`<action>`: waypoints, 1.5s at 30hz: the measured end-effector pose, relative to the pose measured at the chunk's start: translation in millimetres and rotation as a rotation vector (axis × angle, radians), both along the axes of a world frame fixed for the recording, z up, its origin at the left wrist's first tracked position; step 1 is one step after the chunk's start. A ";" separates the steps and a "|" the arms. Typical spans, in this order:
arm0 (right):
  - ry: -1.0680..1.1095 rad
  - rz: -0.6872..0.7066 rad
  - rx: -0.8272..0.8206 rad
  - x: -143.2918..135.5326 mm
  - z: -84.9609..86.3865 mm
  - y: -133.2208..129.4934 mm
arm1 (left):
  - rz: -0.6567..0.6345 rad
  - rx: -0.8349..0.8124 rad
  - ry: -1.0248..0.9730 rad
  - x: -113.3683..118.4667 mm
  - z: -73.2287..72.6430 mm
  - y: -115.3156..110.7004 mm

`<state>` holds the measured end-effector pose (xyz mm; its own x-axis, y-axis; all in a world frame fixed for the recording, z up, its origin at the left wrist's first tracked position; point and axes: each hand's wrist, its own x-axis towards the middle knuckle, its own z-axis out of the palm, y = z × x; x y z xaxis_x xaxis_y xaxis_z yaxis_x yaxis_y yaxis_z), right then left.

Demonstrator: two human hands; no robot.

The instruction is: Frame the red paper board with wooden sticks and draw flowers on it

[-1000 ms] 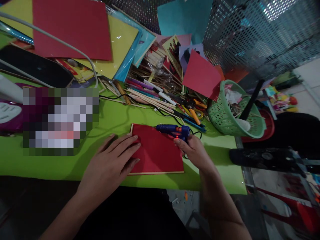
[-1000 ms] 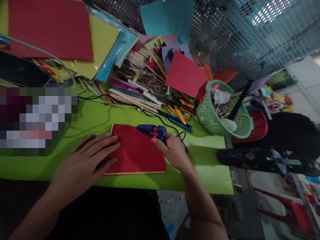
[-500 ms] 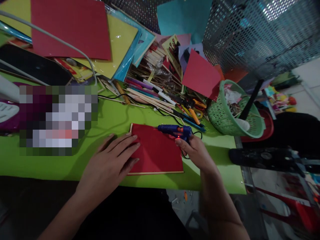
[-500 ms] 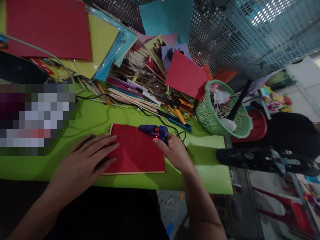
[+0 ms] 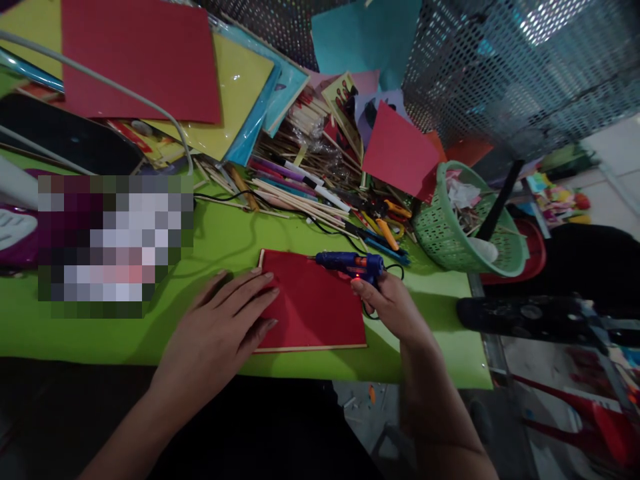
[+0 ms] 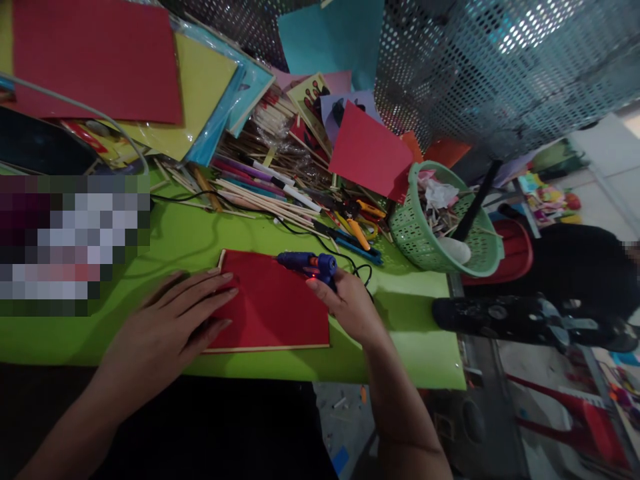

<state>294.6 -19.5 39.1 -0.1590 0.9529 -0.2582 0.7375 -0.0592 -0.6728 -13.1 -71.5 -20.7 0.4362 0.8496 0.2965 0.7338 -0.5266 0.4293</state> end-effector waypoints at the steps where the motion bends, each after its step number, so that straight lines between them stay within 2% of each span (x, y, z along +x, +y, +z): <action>1: -0.001 -0.002 0.001 -0.3 0.0 -0.2 | -0.005 0.005 0.006 -0.2 -0.3 0.0; 11: -0.023 0.007 0.025 1.2 -0.4 0.6 | -0.005 -0.020 -0.004 -0.4 -0.4 0.3; 18: 0.050 -0.035 0.009 8.4 -3.9 -2.7 | 0.001 -0.028 -0.003 0.0 -1.3 0.7; 28: -0.022 -0.009 0.003 1.7 -0.5 -0.8 | -0.001 -0.018 -0.005 -0.3 0.3 0.8; 38: 0.006 -0.012 0.029 8.2 0.4 -1.3 | -0.005 0.002 -0.005 -0.5 -1.1 1.4; 45: 0.008 0.023 0.045 2.8 0.8 0.7 | 0.003 -0.002 -0.002 -0.3 -1.2 0.8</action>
<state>297.4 -18.9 39.9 -0.1830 0.9597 -0.2135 0.7329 -0.0116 -0.6802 -13.4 -70.7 -22.0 0.4327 0.8516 0.2959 0.7345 -0.5234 0.4319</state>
